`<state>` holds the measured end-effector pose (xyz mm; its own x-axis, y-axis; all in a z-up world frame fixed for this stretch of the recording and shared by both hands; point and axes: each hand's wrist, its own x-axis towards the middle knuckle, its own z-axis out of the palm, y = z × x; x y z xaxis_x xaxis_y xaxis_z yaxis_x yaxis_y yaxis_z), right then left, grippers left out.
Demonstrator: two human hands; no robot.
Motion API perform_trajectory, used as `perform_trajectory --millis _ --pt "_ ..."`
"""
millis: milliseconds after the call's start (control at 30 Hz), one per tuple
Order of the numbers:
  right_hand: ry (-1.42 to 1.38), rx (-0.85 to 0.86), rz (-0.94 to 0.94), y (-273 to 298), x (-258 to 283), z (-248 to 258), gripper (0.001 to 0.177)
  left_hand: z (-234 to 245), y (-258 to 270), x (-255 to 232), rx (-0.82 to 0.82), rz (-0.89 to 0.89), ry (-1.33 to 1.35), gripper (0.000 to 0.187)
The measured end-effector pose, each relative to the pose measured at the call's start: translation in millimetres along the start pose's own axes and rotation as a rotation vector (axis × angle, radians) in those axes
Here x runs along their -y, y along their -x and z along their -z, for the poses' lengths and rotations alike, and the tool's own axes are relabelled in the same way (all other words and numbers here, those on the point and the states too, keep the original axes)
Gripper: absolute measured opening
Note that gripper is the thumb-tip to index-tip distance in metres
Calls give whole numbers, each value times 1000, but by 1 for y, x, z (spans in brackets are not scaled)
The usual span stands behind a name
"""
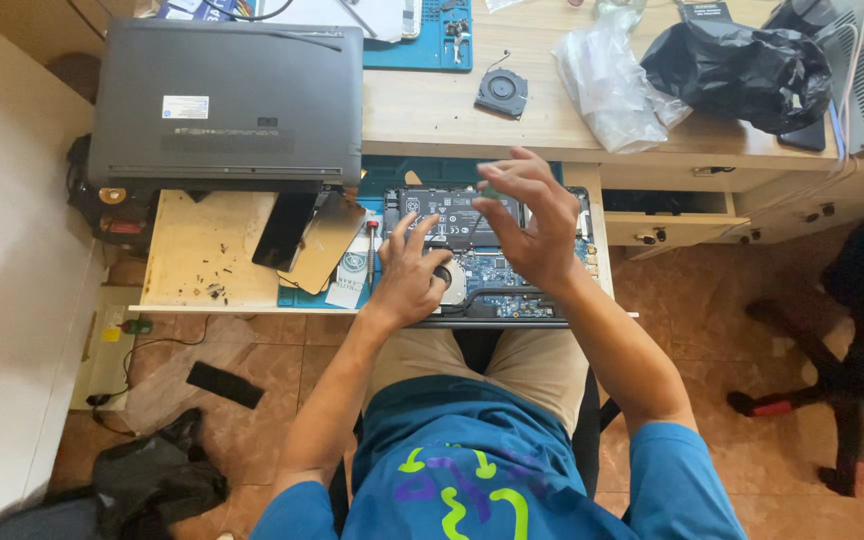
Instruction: The person removes the back cover of a laptop and uses a screwdriver to unscrew and remove the cooling fan. They then place a new fan into the laptop and secure it with screws.
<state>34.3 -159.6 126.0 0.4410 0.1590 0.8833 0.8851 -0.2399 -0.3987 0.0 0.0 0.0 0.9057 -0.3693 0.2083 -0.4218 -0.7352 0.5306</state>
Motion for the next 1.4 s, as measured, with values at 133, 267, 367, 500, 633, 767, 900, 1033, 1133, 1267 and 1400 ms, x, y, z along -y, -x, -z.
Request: perform_trajectory --millis 133,267,367,500,633,767,900,1033,1133,1267,1400 --pt "-9 1 -13 0 0 3 29 -1 0 2 -5 -3 -14 42" --pt "-77 27 -68 1 2 3 25 -3 2 5 -17 7 -1 42" --pt "-52 4 -52 1 0 6 28 -1 -1 8 -74 -4 7 40" --pt "-143 52 -178 -5 10 5 22 0 -15 17 -212 -20 31 35" --pt "-147 62 -176 -1 2 12 21 3 -48 23 -284 -39 111 34" --pt "-151 118 -176 1 1 15 25 -2 -93 38 -389 85 85 31" --pt "-140 146 -177 5 1 18 28 -13 -129 53 -386 171 -58 28" --pt "-106 172 -197 9 3 19 42 -26 -156 64 -354 185 -152 25" --pt "-100 99 -212 19 -1 26 45 -27 -169 63 -354 172 -187 26" --pt "-130 -101 -173 16 9 49 48 -27 -185 61 -316 205 -149 18" --pt "-116 -205 -175 20 13 66 48 -30 -198 63 -311 264 -139 10"
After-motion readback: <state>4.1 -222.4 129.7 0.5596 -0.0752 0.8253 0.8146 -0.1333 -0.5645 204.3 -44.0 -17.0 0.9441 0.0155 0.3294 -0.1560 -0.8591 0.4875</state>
